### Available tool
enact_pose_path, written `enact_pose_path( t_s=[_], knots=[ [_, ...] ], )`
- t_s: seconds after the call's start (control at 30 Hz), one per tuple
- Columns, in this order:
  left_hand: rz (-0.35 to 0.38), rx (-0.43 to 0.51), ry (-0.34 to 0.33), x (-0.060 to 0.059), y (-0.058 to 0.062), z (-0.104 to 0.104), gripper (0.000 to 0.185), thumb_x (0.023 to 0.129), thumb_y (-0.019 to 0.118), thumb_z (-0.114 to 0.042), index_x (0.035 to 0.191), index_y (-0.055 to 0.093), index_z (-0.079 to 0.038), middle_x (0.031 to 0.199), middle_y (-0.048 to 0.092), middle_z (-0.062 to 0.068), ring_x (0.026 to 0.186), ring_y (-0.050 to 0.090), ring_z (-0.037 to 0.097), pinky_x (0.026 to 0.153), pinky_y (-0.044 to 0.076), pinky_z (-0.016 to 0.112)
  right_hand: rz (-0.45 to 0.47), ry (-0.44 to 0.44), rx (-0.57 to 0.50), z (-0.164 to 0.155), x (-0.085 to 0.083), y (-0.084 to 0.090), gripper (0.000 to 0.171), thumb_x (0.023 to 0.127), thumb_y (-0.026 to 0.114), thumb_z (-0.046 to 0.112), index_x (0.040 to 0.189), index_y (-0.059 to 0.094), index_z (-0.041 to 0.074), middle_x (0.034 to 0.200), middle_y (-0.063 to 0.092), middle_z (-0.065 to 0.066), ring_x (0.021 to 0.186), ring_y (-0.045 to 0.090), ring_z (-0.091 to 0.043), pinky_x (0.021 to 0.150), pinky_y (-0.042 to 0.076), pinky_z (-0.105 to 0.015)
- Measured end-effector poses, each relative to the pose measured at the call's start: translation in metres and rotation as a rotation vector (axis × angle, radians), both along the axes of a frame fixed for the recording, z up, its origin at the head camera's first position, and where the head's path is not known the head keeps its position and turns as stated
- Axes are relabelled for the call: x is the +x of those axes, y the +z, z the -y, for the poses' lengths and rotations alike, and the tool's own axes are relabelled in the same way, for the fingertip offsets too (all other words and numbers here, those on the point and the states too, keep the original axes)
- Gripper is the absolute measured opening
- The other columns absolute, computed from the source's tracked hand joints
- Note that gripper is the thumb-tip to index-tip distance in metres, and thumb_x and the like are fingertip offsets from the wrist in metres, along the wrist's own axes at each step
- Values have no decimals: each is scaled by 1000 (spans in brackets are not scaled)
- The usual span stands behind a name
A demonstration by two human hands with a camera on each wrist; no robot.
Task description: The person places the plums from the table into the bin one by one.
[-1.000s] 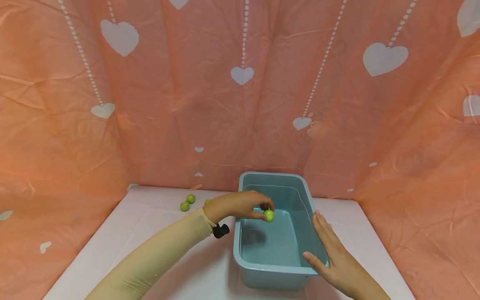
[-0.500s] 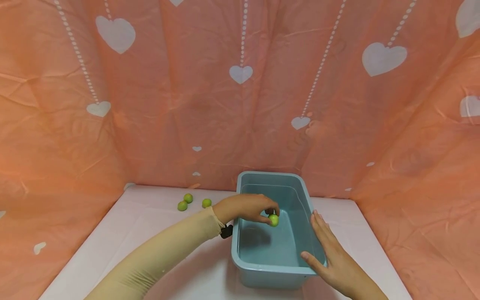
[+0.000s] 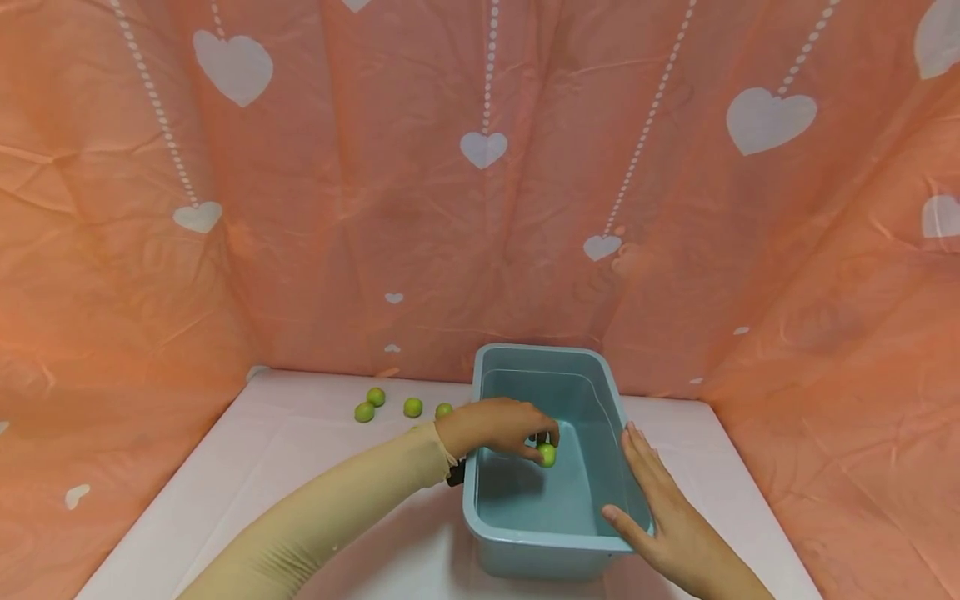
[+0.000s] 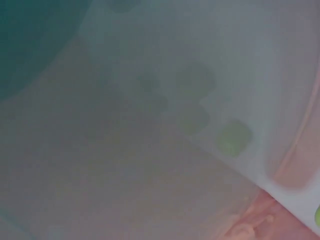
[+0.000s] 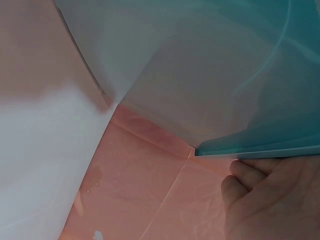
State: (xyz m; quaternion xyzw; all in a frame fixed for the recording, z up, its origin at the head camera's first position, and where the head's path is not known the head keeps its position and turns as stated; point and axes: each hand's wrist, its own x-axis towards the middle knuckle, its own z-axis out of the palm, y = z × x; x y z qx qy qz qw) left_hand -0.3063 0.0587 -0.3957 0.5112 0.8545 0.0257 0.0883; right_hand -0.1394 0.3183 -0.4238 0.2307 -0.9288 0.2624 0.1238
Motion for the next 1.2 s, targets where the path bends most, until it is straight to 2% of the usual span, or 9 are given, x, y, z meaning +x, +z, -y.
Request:
enact_pose_path(
  t_s=[0.17,0.3,0.5,0.6,0.77,0.93,1.03,1.13,1.2],
  knots=[
    [-42,-52,30,4,-1,-2,23,97,83,-37,116,75,-25,100,71,-12,88,63,1,78,52,23,22,-15,2,-1,1,1,97,103,74,21,174,9,17,181,5,-3,157,-7,7,110,1,0],
    [-54,-77,42,5,-3,-3,24,98,81,-38,118,76,-26,101,72,-12,87,63,2,77,52,24,38,-23,-6,-1,1,1,96,103,73,21,174,8,18,181,5,-5,158,-6,4,109,0,0],
    [-59,-107,66,7,-1,-4,26,98,81,-40,120,76,-27,103,73,-12,89,65,3,77,53,25,43,-5,-33,-1,1,-1,96,103,73,20,174,9,19,181,6,-8,162,-3,-11,110,0,-1],
    [-56,-112,70,7,-1,-3,29,98,81,-40,123,75,-26,106,73,-11,91,66,3,79,54,26,14,6,-34,-1,1,-2,97,101,75,18,174,12,17,180,8,-9,161,-3,-6,111,0,-1],
    [-5,-36,28,3,0,-2,29,102,77,-36,129,73,-25,115,74,-10,101,67,4,85,54,24,-18,14,-27,-1,0,-3,97,100,77,17,174,14,15,180,10,-8,157,-4,8,112,1,-1],
    [46,89,-10,0,5,1,28,107,70,-33,133,72,-23,120,74,-12,114,69,10,89,53,20,-9,14,-33,-1,-1,-2,97,100,76,17,174,13,15,180,9,-7,157,-4,9,111,2,0],
    [40,126,0,2,9,5,28,108,69,-33,133,72,-23,120,74,-13,115,68,10,90,53,20,16,15,-46,-1,0,-2,96,101,75,17,174,12,17,181,8,-7,161,-2,-4,111,1,-1],
    [34,168,10,4,13,11,27,108,69,-34,132,72,-23,120,74,-13,114,68,6,91,53,20,45,17,-64,-1,0,-1,95,102,73,17,174,11,19,181,5,-5,164,3,-30,111,0,-1],
    [35,210,21,5,16,18,25,107,70,-33,130,73,-24,122,74,-12,114,68,4,92,53,20,52,18,-70,-1,0,-1,95,102,73,18,174,11,19,181,4,-4,162,5,-43,111,-1,-2]
  ],
)
